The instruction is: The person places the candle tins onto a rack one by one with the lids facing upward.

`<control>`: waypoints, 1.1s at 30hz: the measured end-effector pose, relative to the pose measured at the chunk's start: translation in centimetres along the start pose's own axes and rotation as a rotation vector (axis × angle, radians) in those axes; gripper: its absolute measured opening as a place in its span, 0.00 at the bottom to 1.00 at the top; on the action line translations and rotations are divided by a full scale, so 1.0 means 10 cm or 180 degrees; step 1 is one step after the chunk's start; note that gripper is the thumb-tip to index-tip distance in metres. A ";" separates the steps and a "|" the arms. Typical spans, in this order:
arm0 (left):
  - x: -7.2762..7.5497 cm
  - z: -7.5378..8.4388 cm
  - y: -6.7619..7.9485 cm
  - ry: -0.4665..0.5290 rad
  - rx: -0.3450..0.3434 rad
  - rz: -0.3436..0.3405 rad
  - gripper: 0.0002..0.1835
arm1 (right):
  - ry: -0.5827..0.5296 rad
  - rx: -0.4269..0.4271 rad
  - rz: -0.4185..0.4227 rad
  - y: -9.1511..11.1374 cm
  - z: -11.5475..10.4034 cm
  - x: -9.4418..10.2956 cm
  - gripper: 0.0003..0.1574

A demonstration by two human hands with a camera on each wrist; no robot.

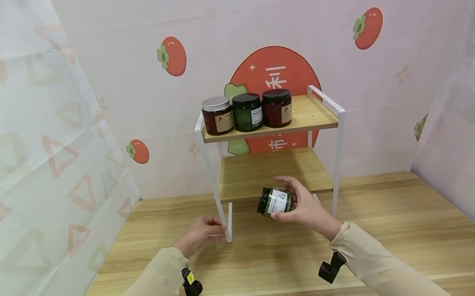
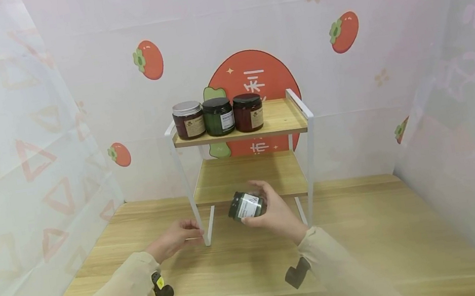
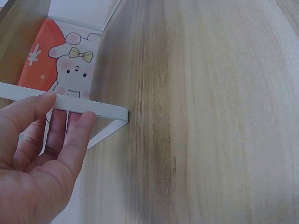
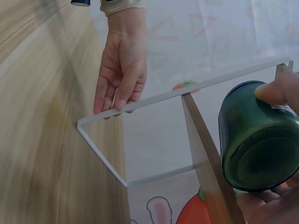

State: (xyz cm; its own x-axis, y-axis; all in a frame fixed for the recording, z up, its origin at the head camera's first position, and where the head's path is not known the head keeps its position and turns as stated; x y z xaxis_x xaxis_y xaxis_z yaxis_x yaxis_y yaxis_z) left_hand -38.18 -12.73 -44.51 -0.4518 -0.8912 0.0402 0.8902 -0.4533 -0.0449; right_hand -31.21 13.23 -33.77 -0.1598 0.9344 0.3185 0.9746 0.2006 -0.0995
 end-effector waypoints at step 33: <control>0.00 -0.01 0.00 -0.0054 -0.0052 -0.0044 0.04 | 0.0314 0.0155 0.0026 0.03 -0.02 0.05 0.43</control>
Point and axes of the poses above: each hand's wrist, its own y-axis away from the middle knuckle, its own x-axis out of the back of the hand, z = x × y, the point moved 6 cm from there along -y, towards the middle knuckle, and after that the axes turned 10 degrees about -x, right-handed, at the moved point
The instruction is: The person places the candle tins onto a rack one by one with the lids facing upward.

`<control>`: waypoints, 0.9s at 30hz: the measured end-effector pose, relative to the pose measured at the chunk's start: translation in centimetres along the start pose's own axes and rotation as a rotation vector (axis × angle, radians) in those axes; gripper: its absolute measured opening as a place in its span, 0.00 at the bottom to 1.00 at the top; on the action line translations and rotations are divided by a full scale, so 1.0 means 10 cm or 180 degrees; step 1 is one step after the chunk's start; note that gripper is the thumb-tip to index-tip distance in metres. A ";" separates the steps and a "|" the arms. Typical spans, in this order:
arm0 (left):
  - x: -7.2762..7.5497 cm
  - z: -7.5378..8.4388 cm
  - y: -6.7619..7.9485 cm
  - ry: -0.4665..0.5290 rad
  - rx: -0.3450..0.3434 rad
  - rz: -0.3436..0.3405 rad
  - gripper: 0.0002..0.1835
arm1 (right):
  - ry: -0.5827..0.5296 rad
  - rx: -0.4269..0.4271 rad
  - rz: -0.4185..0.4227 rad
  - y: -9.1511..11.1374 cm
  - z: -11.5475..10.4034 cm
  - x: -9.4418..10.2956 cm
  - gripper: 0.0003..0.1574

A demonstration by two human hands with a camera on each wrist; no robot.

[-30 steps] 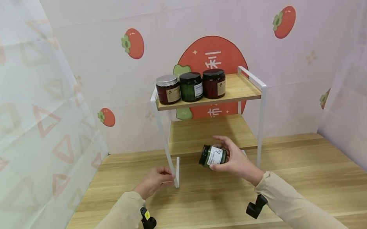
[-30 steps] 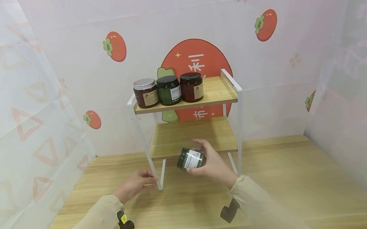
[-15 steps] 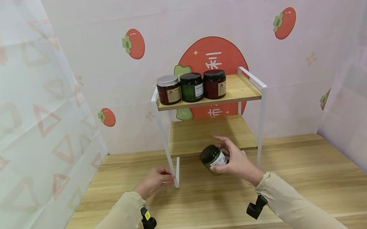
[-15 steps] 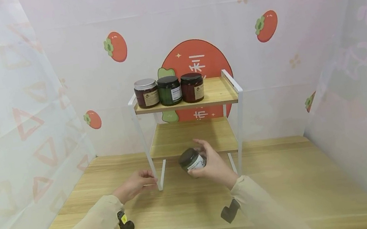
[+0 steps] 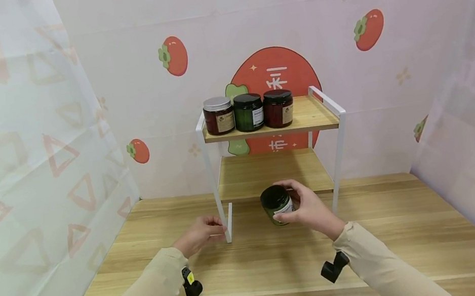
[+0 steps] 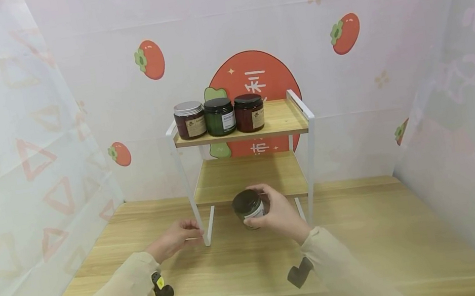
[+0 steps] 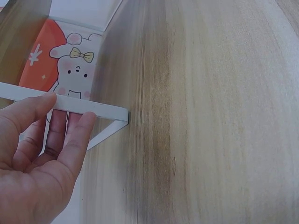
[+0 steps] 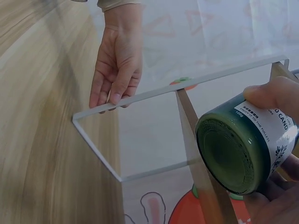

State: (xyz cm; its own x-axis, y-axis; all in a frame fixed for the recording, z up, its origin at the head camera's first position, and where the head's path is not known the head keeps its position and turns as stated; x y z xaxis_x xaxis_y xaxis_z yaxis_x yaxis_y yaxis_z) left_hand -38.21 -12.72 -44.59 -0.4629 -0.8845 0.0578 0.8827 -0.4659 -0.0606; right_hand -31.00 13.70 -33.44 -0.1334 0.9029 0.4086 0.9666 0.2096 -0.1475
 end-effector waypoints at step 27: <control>0.00 0.01 0.01 0.0029 -0.0023 -0.0019 0.06 | 0.0056 0.0117 0.0111 0.06 -0.14 0.06 0.43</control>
Point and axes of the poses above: each hand's wrist, its own y-axis away from the middle knuckle, its own x-axis out of the back of the hand, z = x × y, the point moved 6 cm from there along -y, towards the middle knuckle, and after that the axes turned 10 degrees about -x, right-handed, at the moved point
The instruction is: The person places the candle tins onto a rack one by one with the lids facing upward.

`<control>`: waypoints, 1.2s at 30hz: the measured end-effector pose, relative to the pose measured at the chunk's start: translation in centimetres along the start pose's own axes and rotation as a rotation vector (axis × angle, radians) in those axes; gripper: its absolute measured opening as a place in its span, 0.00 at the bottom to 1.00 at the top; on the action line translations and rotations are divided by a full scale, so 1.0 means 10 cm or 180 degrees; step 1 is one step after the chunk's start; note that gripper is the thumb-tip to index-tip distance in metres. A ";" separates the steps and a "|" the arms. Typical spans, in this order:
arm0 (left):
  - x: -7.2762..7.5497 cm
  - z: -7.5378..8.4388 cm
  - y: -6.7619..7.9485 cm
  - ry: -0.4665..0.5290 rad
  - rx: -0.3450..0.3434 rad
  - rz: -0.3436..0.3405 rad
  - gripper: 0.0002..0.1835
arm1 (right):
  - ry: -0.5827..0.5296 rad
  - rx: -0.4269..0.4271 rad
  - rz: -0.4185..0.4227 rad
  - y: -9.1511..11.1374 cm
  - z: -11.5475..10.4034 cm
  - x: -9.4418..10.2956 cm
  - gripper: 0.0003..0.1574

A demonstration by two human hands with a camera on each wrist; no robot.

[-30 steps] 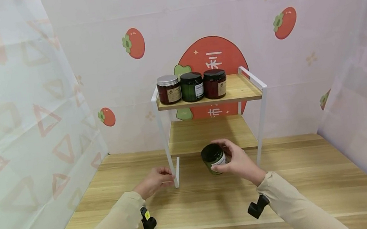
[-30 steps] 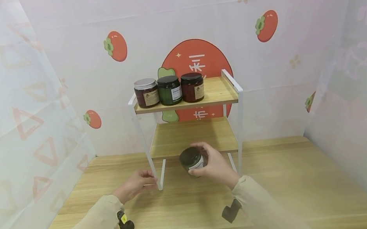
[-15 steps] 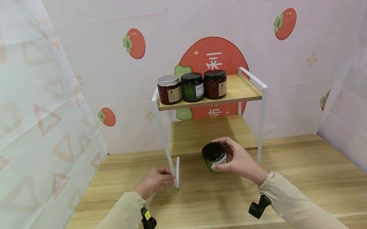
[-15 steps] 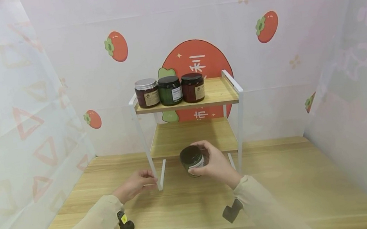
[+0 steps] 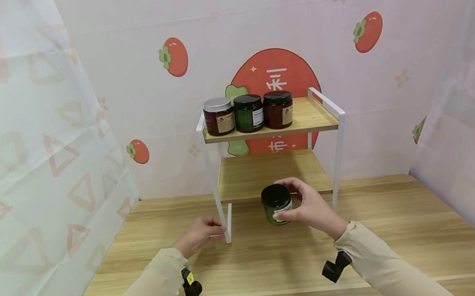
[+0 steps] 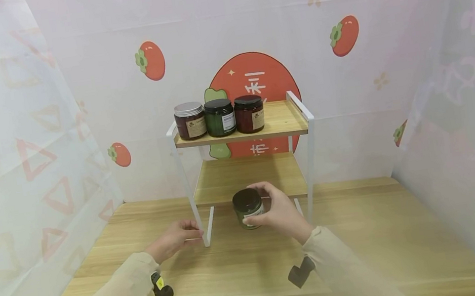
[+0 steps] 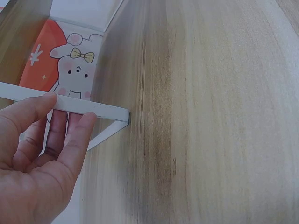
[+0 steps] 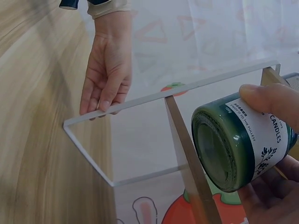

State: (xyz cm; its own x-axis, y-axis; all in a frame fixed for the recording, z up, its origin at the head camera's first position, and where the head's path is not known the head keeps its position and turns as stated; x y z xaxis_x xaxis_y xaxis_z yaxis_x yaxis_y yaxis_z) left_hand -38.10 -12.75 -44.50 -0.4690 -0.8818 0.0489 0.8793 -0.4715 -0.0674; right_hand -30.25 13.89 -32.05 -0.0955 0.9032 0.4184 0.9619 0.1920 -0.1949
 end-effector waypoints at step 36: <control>0.00 0.01 0.01 -0.0041 0.0013 0.0047 0.06 | -0.0401 -0.0219 -0.0072 0.02 -0.13 0.19 0.44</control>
Point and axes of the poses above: each hand's wrist, its own y-axis away from the middle knuckle, its own x-axis out of the back of the hand, z = x × y, the point moved 6 cm from there along -y, towards the middle knuckle, and after that the axes turned 10 degrees about -x, right-handed, at the moved point
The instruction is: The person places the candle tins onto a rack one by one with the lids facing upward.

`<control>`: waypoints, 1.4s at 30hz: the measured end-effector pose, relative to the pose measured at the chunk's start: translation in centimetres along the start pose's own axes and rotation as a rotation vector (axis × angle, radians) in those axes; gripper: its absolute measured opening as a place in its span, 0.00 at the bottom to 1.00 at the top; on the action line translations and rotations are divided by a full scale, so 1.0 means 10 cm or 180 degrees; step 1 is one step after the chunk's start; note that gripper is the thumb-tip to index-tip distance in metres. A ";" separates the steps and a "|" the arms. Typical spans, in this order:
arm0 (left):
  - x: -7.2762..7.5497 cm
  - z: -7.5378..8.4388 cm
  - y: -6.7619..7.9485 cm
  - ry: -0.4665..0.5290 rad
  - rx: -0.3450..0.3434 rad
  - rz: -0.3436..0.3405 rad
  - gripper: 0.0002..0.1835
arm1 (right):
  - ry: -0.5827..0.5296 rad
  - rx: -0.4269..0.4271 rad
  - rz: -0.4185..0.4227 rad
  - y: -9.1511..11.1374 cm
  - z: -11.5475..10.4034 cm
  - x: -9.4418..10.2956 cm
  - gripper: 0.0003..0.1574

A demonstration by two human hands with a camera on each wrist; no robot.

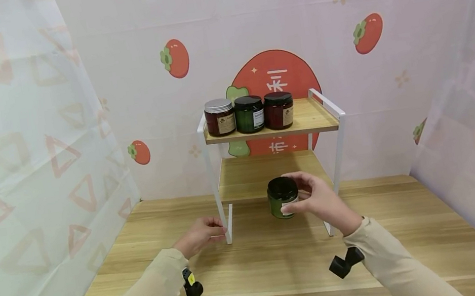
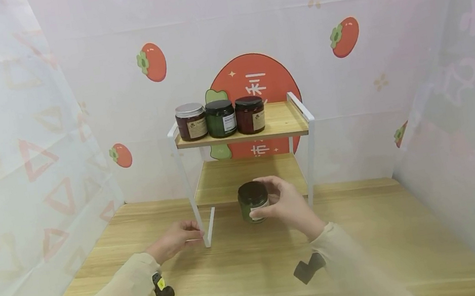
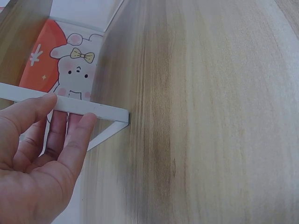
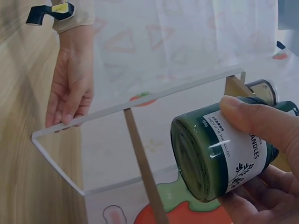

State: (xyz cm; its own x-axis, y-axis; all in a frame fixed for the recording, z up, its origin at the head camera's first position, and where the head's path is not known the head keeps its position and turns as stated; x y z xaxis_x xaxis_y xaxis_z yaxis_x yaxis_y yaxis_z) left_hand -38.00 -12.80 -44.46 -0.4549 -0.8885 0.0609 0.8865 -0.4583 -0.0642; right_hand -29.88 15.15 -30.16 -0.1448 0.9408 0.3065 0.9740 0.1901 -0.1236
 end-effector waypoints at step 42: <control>-0.01 0.01 -0.02 -0.0030 0.0011 0.0052 0.09 | 0.0516 0.0004 0.0435 -0.13 -1.52 1.05 0.39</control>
State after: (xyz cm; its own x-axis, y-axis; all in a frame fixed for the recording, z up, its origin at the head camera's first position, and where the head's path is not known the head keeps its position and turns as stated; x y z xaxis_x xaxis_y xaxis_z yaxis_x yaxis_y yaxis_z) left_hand -38.10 -12.68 -44.34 -0.4396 -0.8955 0.0694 0.8940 -0.4437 -0.0619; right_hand -30.06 20.47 -12.49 0.0186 0.9004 0.4346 0.9823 0.0644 -0.1756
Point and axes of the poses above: each hand's wrist, its own y-axis away from the middle knuckle, its own x-axis out of the back of the hand, z = x × y, the point moved 6 cm from there along -y, towards the middle knuckle, and after that the axes turned 10 degrees about -x, right-handed, at the moved point
